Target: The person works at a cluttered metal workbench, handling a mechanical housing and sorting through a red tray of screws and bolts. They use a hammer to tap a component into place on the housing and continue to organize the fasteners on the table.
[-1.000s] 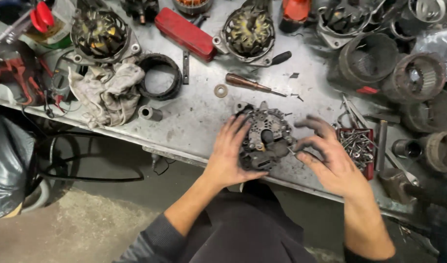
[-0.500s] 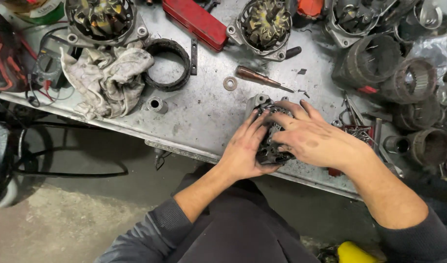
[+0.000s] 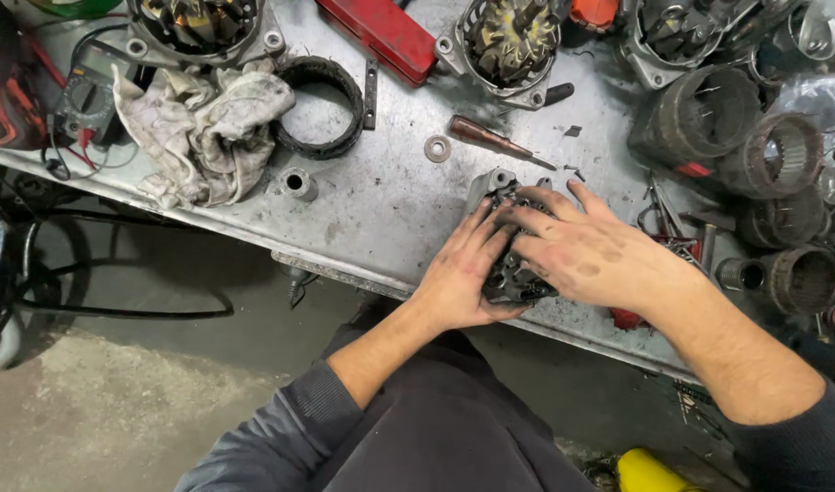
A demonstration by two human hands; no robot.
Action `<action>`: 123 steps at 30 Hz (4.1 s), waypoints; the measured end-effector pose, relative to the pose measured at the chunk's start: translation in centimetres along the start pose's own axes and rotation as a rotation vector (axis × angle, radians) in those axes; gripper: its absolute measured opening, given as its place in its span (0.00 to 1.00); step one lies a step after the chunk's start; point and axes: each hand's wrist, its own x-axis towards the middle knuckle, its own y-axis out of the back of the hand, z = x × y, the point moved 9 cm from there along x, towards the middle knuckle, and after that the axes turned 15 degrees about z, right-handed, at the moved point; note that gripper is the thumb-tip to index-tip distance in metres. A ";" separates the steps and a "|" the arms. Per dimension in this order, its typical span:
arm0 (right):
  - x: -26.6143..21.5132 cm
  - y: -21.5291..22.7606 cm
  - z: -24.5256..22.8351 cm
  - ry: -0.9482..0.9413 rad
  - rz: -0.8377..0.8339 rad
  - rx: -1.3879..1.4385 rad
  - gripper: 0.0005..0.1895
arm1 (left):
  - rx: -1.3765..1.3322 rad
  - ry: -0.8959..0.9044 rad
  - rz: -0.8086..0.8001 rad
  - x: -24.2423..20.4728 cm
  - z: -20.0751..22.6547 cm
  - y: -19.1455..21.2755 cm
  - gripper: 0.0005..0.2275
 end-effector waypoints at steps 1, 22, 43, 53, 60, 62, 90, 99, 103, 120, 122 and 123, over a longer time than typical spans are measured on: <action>-0.1 -0.2 -0.1 -0.001 0.001 -0.001 0.17 | 0.000 -0.002 0.001 0.0 0.0 0.1 0.46; -0.1 0.5 -0.5 -0.056 -0.018 0.057 0.17 | 0.015 -0.054 -0.015 0.3 -0.1 0.2 0.46; 1.1 -0.5 -0.6 -0.128 -0.139 -0.023 0.19 | 0.017 -0.062 -0.060 0.2 -1.0 -0.5 0.45; 1.4 -0.7 -0.5 -0.226 -0.138 -0.018 0.18 | 0.011 -0.064 -0.061 0.3 -0.9 -0.2 0.44; 0.5 -0.7 0.0 -0.318 -0.089 0.087 0.18 | 0.009 -0.061 -0.096 0.5 -1.1 -0.3 0.46; 0.1 0.0 0.2 -0.350 -0.070 0.150 0.18 | 0.001 -0.070 -0.103 0.8 -0.6 0.1 0.46; -11.5 -6.8 4.1 -1.000 0.330 0.169 0.14 | -0.024 -0.054 -0.051 2.0 1.5 -0.1 0.44; -12.3 -6.4 4.2 -1.092 0.353 0.287 0.15 | -0.028 -0.042 -0.022 1.8 0.7 -0.4 0.42; -12.3 -6.6 3.9 -1.080 0.364 0.392 0.13 | -0.060 -0.032 -0.002 1.4 0.4 -0.4 0.40; -12.3 -7.4 4.3 -1.232 0.236 0.277 0.20 | -0.110 -0.104 0.151 1.1 1.0 0.2 0.24; -12.6 -6.9 4.2 -1.218 0.279 0.341 0.18 | -0.111 -0.095 0.150 1.2 0.9 0.2 0.24; -12.8 -6.6 4.1 -1.207 0.322 0.407 0.17 | -0.114 -0.087 0.145 1.2 0.8 0.1 0.24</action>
